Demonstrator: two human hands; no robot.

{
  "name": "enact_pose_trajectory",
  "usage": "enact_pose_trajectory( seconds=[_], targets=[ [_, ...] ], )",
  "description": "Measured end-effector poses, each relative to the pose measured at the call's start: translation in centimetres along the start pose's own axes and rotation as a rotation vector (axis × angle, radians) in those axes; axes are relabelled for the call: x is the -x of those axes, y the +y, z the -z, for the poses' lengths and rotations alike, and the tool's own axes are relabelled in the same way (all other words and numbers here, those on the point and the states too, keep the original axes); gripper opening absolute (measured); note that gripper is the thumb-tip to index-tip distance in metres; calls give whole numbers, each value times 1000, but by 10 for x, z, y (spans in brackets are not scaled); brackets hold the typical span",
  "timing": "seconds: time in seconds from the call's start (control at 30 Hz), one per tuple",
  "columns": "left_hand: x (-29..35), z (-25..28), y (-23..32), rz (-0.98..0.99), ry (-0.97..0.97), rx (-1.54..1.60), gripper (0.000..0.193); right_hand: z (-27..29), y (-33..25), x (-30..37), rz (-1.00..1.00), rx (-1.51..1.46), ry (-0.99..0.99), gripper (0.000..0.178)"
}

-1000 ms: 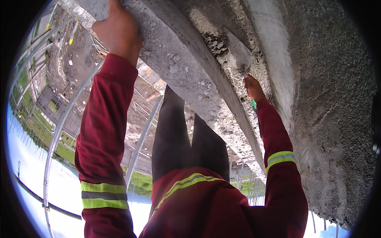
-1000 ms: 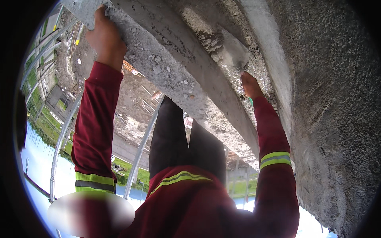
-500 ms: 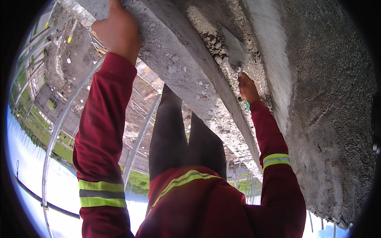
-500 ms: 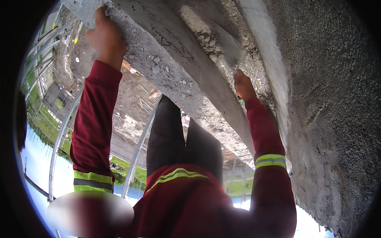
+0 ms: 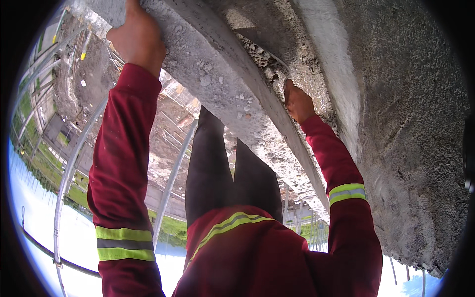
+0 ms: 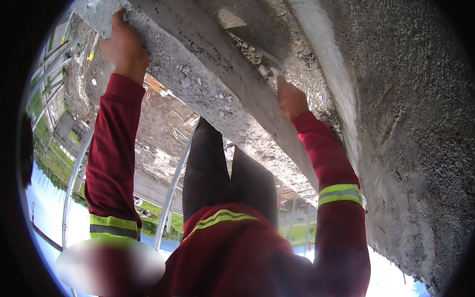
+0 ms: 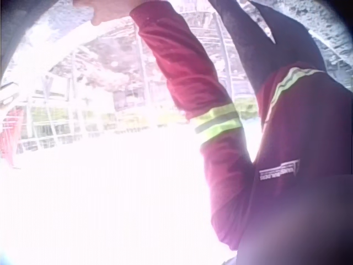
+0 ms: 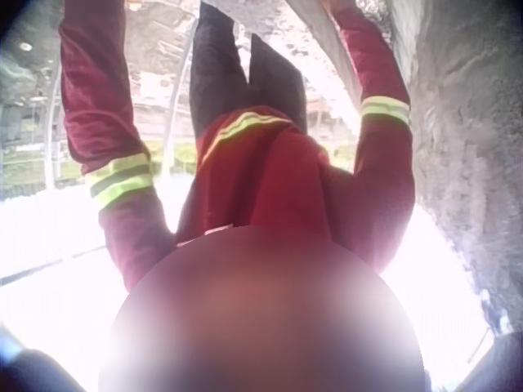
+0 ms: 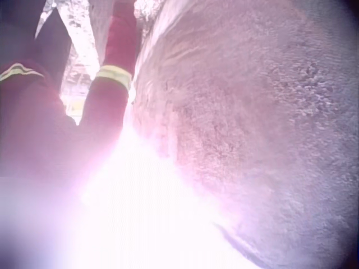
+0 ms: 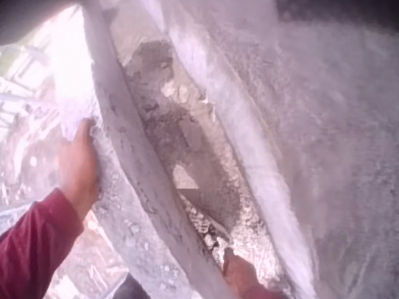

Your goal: The person smooths a freshly poured concrete beam using a trowel held in the right hand while stabilizing the beam with the left hand. The person repeatedly scrapes and levels the surface along the beam's length.

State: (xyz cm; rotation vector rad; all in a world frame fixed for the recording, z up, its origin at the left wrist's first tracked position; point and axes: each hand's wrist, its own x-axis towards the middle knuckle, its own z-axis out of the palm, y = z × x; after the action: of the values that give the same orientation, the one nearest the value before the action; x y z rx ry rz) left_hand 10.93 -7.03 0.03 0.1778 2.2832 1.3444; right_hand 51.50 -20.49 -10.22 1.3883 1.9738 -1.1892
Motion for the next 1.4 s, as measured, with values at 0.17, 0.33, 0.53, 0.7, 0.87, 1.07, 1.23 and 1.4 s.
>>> enact_pose_trajectory(
  seconds=[0.17,0.33,0.53,0.7,0.87,1.07,1.23,1.4],
  targets=[
    [10,2,15,-12,-7,-58,77,-21,37,39,-125,-83,-17,19],
    [25,5,10,-60,16,-35,94,-44,99,84,-471,-626,-55,40],
    [6,4,3,-53,61,-141,96,-92,111,88,-341,-525,71,48],
    [5,6,-4,36,-6,-23,91,-93,73,57,-184,-564,106,45],
    [7,3,-2,-46,-48,80,86,-41,61,6,-127,-401,-93,41],
    [24,3,10,-134,19,-32,85,-15,87,-70,-145,-325,-269,52],
    [33,6,19,-208,105,-195,85,0,85,-75,-124,-853,-343,44],
    [25,12,24,-96,107,-378,87,59,56,-46,-262,-760,-484,43]
  ],
)
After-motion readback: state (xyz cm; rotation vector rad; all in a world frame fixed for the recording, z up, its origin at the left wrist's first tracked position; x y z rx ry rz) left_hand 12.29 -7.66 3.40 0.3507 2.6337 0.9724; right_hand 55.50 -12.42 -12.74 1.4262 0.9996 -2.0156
